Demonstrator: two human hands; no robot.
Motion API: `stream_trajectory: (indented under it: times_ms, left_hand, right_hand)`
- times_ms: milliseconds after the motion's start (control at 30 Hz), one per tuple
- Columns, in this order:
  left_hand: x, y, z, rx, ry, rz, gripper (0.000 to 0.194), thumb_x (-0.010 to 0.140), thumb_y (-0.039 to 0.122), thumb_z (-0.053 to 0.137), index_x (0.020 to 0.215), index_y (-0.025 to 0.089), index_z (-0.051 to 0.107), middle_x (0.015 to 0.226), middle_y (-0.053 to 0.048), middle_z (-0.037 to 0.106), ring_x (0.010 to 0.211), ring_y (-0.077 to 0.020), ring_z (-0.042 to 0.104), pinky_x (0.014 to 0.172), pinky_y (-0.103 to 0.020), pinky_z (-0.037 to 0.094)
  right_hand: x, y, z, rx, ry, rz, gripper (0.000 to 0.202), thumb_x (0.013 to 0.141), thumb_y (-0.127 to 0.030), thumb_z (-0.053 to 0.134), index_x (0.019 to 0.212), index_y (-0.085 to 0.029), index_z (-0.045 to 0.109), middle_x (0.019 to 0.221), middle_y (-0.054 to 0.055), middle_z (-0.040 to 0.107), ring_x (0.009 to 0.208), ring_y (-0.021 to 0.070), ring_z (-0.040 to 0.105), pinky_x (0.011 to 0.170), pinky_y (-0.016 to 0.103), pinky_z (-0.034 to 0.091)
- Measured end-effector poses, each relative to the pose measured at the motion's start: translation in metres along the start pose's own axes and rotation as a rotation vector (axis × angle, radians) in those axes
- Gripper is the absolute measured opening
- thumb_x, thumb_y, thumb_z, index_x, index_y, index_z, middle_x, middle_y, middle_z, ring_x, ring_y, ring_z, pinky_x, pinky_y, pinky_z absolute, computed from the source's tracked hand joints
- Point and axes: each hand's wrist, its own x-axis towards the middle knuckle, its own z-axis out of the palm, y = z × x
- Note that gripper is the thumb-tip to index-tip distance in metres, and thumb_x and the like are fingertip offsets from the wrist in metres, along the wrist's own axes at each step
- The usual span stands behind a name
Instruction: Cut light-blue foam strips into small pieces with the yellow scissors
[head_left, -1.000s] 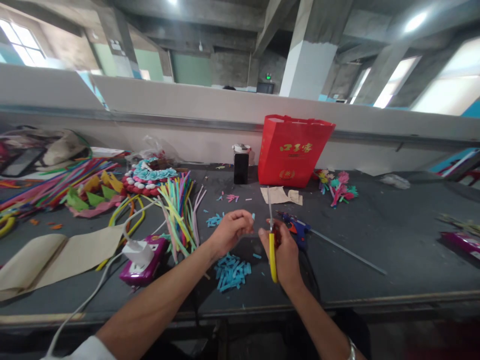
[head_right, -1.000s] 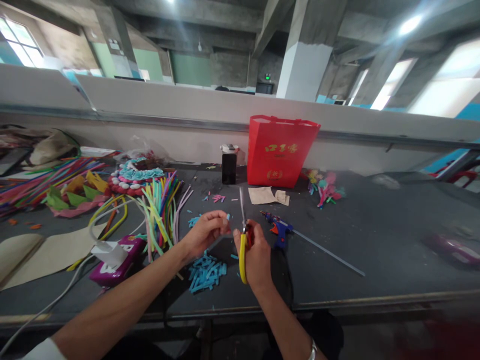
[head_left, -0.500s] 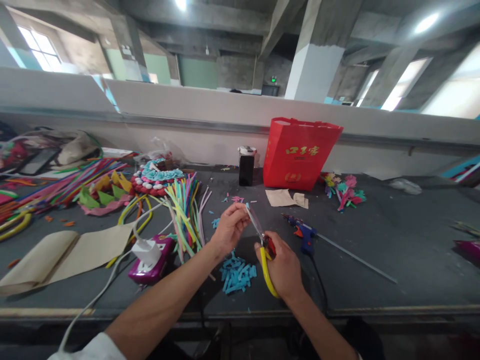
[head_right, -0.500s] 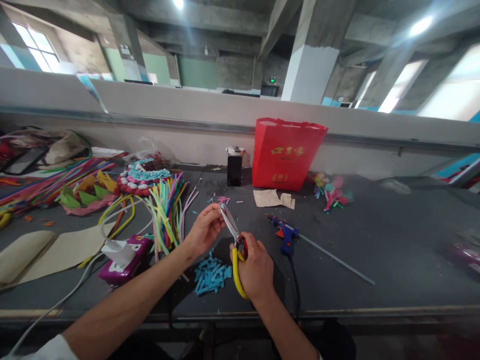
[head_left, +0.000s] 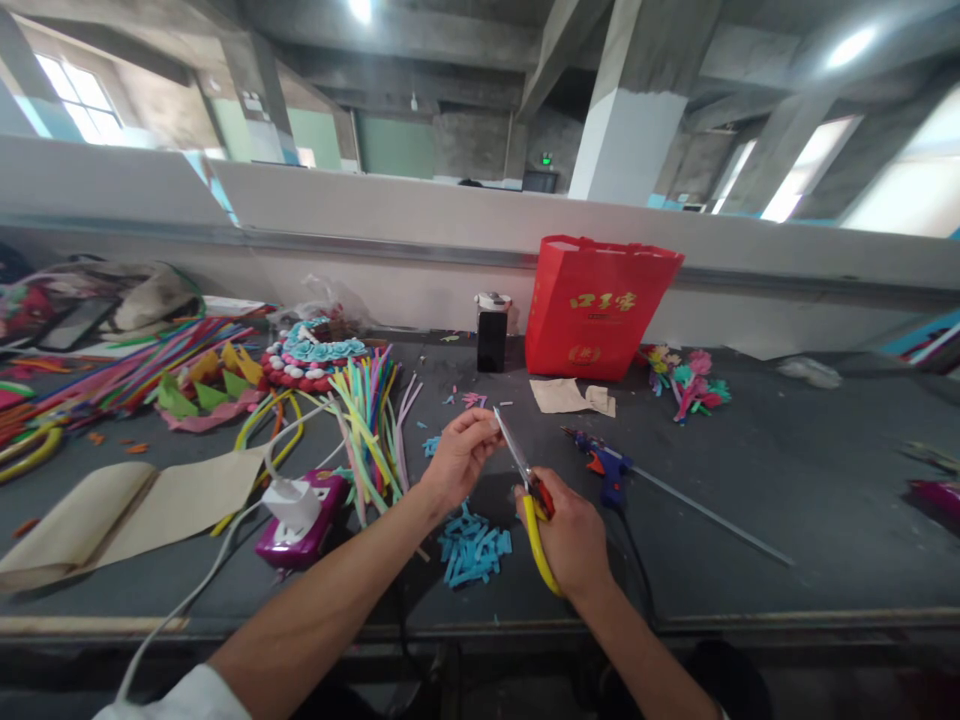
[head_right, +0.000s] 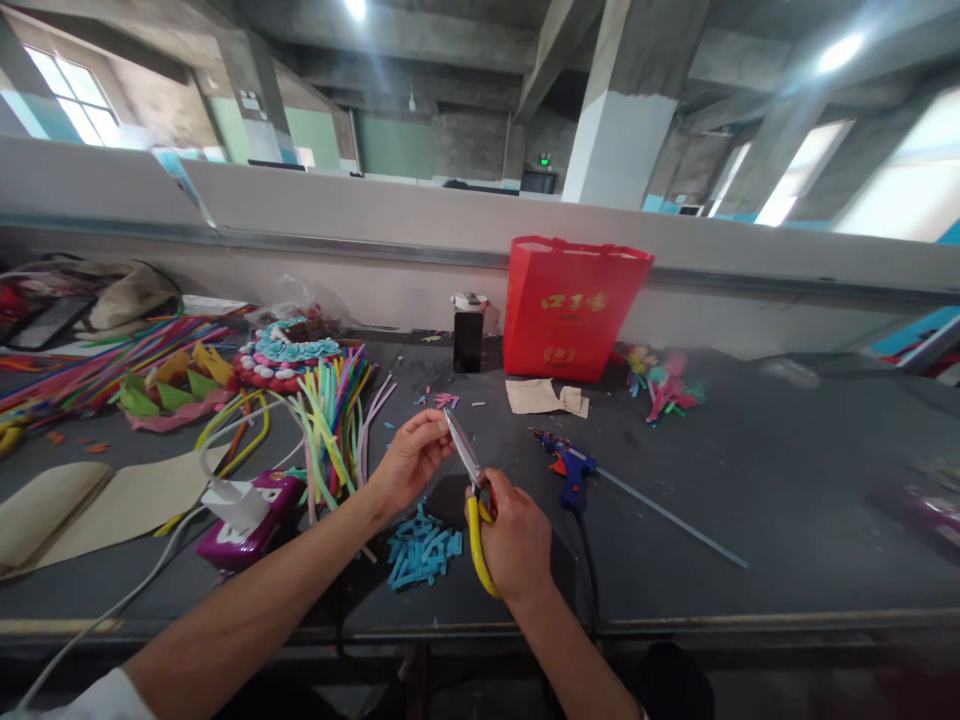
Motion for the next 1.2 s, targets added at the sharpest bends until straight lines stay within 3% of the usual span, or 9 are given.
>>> stream_trajectory:
  times_ms: [467,800,900,1033,1200]
  left_hand:
    - [0.002,0.001,-0.003,0.031,-0.007,-0.027,0.015,0.065,0.02,0.078,0.067,0.014,0.065,0.063,0.001,0.062,0.061,-0.0083,0.056,0.066,-0.021,0.047]
    - [0.003,0.0,-0.004,0.042,-0.053,0.018,0.011,0.067,0.018,0.071,0.066,0.017,0.06,0.055,0.005,0.054,0.056,-0.0091,0.052,0.071,-0.026,0.047]
    - [0.001,-0.001,-0.003,0.218,-0.047,0.056,0.007,0.067,0.017,0.067,0.065,0.017,0.06,0.054,0.005,0.053,0.056,-0.0093,0.05,0.068,-0.024,0.043]
    - [-0.005,-0.005,0.0,0.63,-0.076,0.165,0.005,0.067,0.018,0.066,0.065,0.016,0.061,0.06,0.003,0.056,0.059,-0.0099,0.048,0.059,-0.022,0.037]
    - [-0.009,-0.005,0.003,0.973,-0.136,0.358,0.007,0.067,0.013,0.061,0.063,0.018,0.061,0.061,0.002,0.057,0.061,-0.013,0.051,0.062,-0.024,0.038]
  right_hand:
    - [-0.001,0.006,0.006,-0.016,0.041,-0.075,0.028,0.091,-0.033,0.047,0.105,-0.02,0.067,0.077,0.005,0.072,0.068,0.0205,0.068,0.062,0.025,0.042]
    - [0.003,0.006,0.004,0.143,0.065,0.036,0.024,0.088,-0.041,0.054,0.098,-0.022,0.065,0.07,0.002,0.071,0.061,0.0199,0.066,0.057,0.025,0.041]
    - [0.003,0.006,0.003,0.301,0.084,0.043,0.025,0.088,-0.043,0.056,0.096,-0.021,0.065,0.073,0.002,0.071,0.061,0.0178,0.066,0.059,0.024,0.044]
    - [0.003,0.001,0.001,0.507,0.114,0.048,0.03,0.086,-0.047,0.057,0.095,-0.02,0.065,0.082,0.003,0.072,0.067,0.0164,0.066,0.064,0.024,0.05]
    - [0.004,-0.005,-0.003,0.616,0.126,0.143,0.036,0.085,-0.053,0.057,0.089,-0.018,0.063,0.065,-0.001,0.064,0.047,0.0118,0.056,0.046,0.021,0.044]
